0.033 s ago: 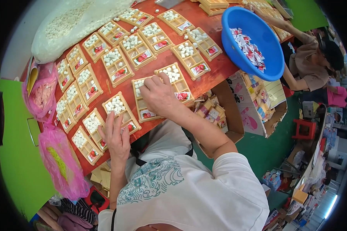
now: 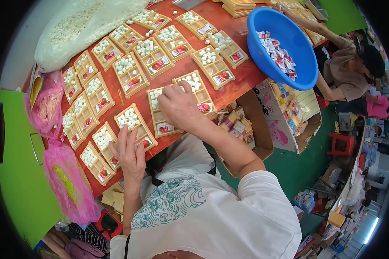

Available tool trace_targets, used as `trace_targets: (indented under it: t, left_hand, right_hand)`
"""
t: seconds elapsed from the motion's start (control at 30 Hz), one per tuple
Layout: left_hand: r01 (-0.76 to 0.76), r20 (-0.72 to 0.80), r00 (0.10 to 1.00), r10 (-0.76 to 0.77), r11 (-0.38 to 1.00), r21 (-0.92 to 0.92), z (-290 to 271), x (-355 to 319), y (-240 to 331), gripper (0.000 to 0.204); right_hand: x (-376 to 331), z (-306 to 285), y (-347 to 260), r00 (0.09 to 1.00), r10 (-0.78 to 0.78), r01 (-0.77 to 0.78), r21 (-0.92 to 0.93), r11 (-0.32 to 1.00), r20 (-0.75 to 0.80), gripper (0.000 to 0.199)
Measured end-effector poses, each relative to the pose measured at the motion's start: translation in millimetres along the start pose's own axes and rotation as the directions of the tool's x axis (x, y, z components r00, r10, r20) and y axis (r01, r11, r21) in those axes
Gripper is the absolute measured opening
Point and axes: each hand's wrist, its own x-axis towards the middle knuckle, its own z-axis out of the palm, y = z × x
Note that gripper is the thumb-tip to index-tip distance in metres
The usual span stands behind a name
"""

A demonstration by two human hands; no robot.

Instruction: Placing small white foam blocks into individual compartments of wooden display trays.

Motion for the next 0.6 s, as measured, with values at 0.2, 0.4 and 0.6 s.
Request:
trace_targets:
  t: [0.2,0.4,0.6]
  left_hand:
    - [-0.005,-0.005,1.0,0.005,1.0,-0.017,-0.3,1.3,-0.6,0.045]
    - [-0.023,0.014,1.0,0.024,0.999,-0.035,3.3,7.4,7.0,0.041]
    - [-0.031,0.012,0.999,0.032,0.998,-0.046,3.4,10.1,11.2,0.043]
  right_hand:
    - [-14.7,-30.8,48.4,0.974,0.205,-0.198,0.081,0.977,-0.092,0.008]
    - [-20.6,-30.3,76.7,0.956,0.284,-0.285,0.006,0.959,-0.072,0.008]
    - [-15.5,-14.7,79.5,0.96,0.277,-0.279,-0.045,0.959,-0.042,0.008]
